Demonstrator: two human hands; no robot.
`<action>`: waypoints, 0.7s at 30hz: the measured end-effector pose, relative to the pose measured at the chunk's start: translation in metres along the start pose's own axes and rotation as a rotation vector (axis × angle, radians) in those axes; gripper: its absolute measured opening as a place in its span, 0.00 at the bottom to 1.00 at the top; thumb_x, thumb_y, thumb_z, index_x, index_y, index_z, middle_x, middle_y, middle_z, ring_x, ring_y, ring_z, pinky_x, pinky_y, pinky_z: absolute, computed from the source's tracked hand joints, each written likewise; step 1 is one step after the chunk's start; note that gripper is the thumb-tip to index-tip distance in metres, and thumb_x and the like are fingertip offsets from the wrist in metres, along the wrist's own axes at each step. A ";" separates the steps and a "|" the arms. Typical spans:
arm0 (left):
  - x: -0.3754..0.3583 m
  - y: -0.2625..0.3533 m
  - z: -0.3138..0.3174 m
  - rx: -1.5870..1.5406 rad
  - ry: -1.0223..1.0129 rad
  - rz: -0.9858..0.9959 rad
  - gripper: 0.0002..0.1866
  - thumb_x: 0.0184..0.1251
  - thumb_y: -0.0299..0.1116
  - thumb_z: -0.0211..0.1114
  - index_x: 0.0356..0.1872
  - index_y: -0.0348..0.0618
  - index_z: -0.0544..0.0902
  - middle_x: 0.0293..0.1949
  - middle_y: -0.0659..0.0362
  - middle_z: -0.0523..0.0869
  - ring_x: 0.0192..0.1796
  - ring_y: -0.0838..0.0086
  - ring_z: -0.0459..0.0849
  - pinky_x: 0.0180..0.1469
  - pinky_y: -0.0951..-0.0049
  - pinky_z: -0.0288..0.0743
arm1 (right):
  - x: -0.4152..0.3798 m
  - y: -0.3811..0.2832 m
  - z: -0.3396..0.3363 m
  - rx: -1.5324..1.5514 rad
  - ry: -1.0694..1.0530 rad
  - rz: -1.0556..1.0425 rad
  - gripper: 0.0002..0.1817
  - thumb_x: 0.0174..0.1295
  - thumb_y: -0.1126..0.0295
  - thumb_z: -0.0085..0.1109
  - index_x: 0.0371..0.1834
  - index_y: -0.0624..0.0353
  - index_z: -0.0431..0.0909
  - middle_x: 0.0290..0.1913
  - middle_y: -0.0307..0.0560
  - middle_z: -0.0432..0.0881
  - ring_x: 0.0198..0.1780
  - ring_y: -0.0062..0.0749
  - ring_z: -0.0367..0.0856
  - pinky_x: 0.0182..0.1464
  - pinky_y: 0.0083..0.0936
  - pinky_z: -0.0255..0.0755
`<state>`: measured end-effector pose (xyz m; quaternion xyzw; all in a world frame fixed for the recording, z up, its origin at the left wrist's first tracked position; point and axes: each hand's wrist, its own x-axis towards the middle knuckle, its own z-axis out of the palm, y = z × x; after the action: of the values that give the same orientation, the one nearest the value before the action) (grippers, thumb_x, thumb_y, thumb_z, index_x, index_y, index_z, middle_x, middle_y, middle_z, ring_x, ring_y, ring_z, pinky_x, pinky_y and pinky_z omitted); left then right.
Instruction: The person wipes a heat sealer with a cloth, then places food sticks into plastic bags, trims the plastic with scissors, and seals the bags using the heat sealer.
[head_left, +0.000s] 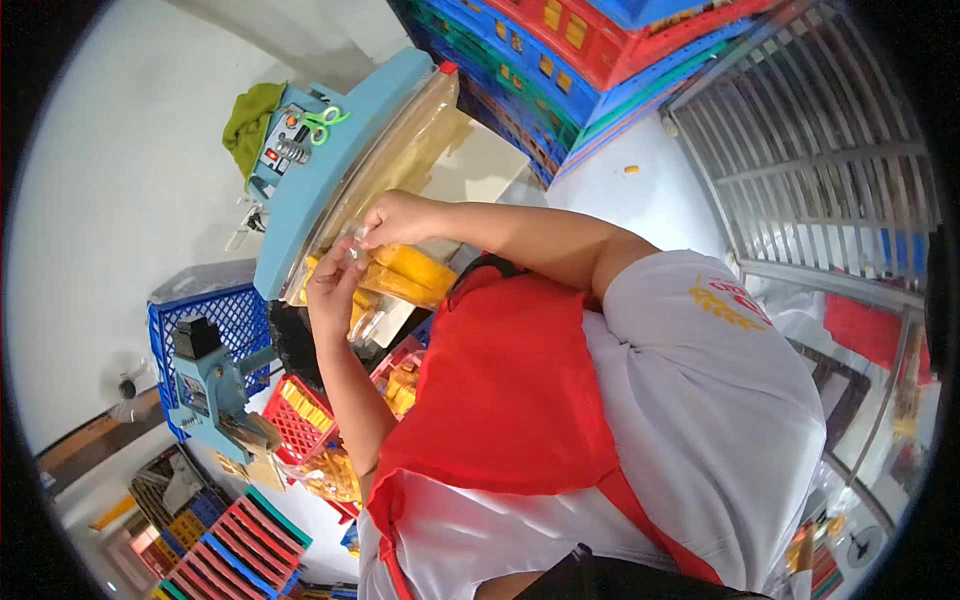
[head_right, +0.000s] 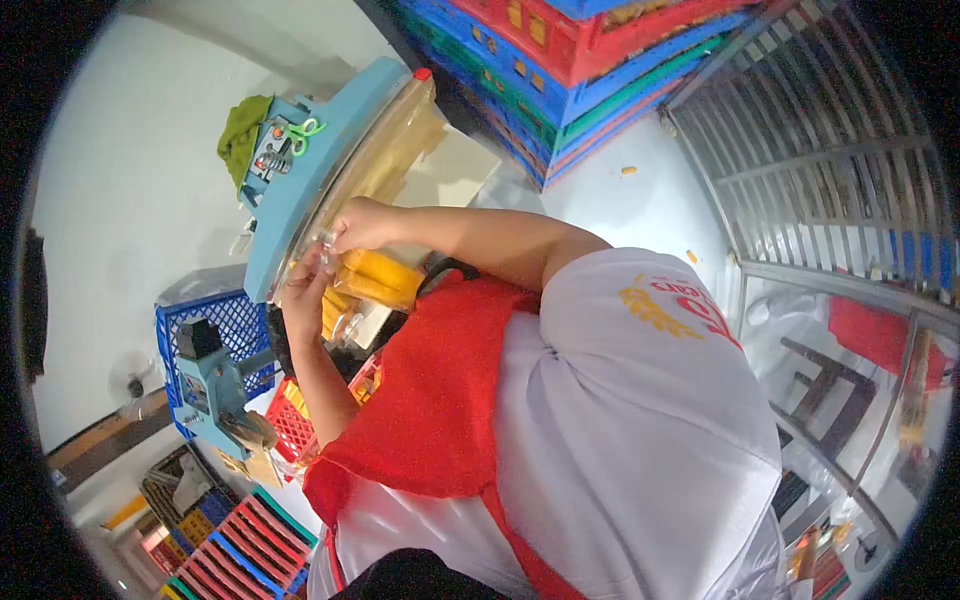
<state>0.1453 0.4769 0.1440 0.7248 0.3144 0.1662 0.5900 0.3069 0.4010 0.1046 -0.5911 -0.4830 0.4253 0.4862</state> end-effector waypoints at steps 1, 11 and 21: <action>0.001 0.002 -0.001 0.008 -0.061 0.008 0.16 0.55 0.22 0.60 0.47 0.36 0.76 0.32 0.67 0.75 0.34 0.85 0.71 0.39 0.85 0.66 | -0.001 0.004 0.001 -0.010 0.003 -0.009 0.12 0.46 0.63 0.60 0.20 0.64 0.77 0.17 0.44 0.76 0.21 0.23 0.72 0.25 0.23 0.65; 0.000 -0.009 -0.012 0.050 -0.132 -0.041 0.13 0.55 0.23 0.60 0.44 0.37 0.78 0.36 0.62 0.81 0.37 0.83 0.76 0.42 0.83 0.69 | -0.008 0.008 0.022 -0.069 0.176 -0.092 0.12 0.46 0.64 0.58 0.23 0.64 0.78 0.19 0.48 0.77 0.22 0.25 0.75 0.27 0.24 0.67; -0.002 -0.014 -0.014 0.104 -0.045 0.064 0.10 0.55 0.23 0.59 0.40 0.36 0.80 0.33 0.62 0.82 0.36 0.83 0.77 0.40 0.83 0.70 | -0.012 -0.005 0.026 -0.070 0.179 -0.143 0.12 0.47 0.65 0.58 0.25 0.65 0.78 0.20 0.48 0.78 0.24 0.24 0.75 0.28 0.22 0.67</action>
<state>0.1315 0.4873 0.1338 0.7676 0.2859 0.1520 0.5531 0.2785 0.3933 0.1052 -0.6075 -0.4929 0.3180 0.5356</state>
